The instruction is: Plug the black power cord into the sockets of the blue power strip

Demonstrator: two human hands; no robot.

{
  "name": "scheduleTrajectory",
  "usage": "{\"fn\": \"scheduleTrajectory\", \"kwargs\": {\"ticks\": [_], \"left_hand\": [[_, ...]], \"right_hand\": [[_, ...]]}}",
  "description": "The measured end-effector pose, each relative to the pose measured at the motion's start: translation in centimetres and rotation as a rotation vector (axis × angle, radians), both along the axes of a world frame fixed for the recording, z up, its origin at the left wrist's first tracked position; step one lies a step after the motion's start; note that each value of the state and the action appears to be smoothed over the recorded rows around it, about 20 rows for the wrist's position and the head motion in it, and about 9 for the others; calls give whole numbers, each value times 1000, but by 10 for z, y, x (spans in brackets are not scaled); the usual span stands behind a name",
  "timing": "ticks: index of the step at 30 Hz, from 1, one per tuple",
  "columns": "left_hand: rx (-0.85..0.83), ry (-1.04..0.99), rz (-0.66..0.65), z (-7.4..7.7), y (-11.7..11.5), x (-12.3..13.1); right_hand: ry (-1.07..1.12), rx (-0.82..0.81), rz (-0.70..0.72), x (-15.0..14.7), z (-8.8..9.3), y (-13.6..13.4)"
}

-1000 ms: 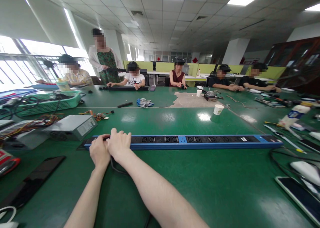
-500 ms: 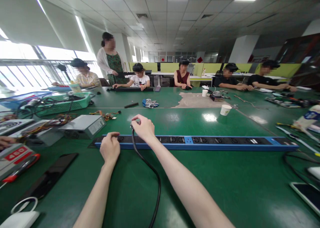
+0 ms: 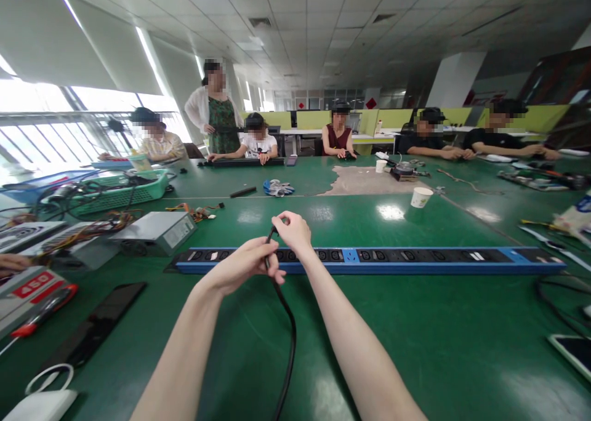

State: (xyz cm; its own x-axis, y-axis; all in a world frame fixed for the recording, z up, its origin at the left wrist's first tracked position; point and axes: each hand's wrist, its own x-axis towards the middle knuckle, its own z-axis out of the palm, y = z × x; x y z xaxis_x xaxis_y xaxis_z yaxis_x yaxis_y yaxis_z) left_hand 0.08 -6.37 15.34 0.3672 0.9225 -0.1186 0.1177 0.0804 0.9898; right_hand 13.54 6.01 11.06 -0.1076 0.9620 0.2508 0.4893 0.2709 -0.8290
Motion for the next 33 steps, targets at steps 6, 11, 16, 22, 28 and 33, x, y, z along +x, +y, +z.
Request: {"fn": "scheduleTrajectory", "kwargs": {"ticks": [6,11,16,22,28,33], "left_hand": [[31,54,314,3,0,-65],[112,309,589,-17,9,-97],[118,155,632,-37,16,-106],[-54,113,190,-39,-4,-116],[40,-54,420,-45,9,-125],[305,-13,872,-69,41,-121]], "right_hand": [[354,-170,554,-1,-8,2],[508,-449,985,-9,-14,-5],[665,-690,1014,-22,-33,-5],[940,-774,750,-14,-18,-2],[889,-574,716,-11,-19,1],[681,-470,744,-25,-43,4]]}}
